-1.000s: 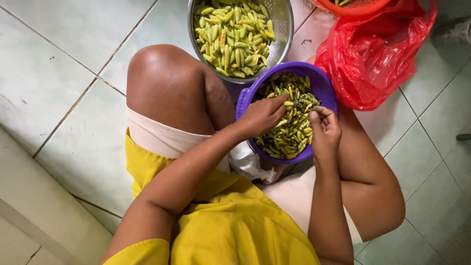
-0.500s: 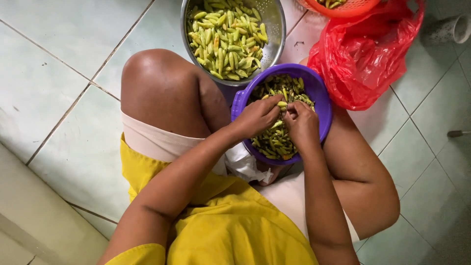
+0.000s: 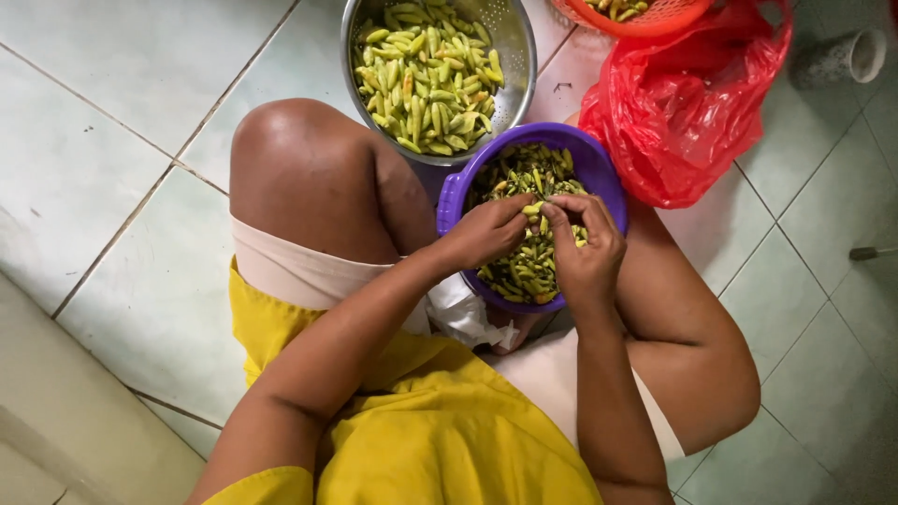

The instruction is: Removing stems from green chili peppers and sorting them into a separate bowl while sitting on the floor.

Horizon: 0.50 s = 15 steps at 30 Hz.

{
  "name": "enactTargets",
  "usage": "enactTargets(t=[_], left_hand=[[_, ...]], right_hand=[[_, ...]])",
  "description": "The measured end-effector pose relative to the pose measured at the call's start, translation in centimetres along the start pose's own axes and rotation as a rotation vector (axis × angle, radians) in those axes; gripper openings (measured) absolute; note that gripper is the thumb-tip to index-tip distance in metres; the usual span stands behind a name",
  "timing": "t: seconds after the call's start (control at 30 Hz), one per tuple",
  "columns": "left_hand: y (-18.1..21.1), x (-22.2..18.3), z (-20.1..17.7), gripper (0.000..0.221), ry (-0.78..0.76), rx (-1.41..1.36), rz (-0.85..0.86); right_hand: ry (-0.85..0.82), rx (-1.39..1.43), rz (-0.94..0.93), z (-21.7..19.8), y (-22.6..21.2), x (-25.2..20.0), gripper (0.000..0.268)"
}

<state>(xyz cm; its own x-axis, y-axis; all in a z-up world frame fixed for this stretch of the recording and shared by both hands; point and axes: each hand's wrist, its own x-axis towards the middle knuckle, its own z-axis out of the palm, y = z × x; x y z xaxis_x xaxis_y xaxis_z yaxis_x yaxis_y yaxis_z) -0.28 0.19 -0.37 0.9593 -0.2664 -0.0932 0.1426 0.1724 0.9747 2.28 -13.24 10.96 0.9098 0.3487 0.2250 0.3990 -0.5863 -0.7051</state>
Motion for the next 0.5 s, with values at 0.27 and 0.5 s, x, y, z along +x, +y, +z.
enactTargets(t=[0.27, 0.5], left_hand=[[0.6, 0.2, -0.6, 0.053, -0.096, 0.197, 0.001], [1.1, 0.0, -1.1, 0.052, -0.124, 0.326, 0.028]], right_hand=[[-0.104, 0.098, 0.157, -1.7, 2.6, -1.4, 0.01], [-0.085, 0.719, 0.665, -2.1, 4.1, -2.0, 0.016]])
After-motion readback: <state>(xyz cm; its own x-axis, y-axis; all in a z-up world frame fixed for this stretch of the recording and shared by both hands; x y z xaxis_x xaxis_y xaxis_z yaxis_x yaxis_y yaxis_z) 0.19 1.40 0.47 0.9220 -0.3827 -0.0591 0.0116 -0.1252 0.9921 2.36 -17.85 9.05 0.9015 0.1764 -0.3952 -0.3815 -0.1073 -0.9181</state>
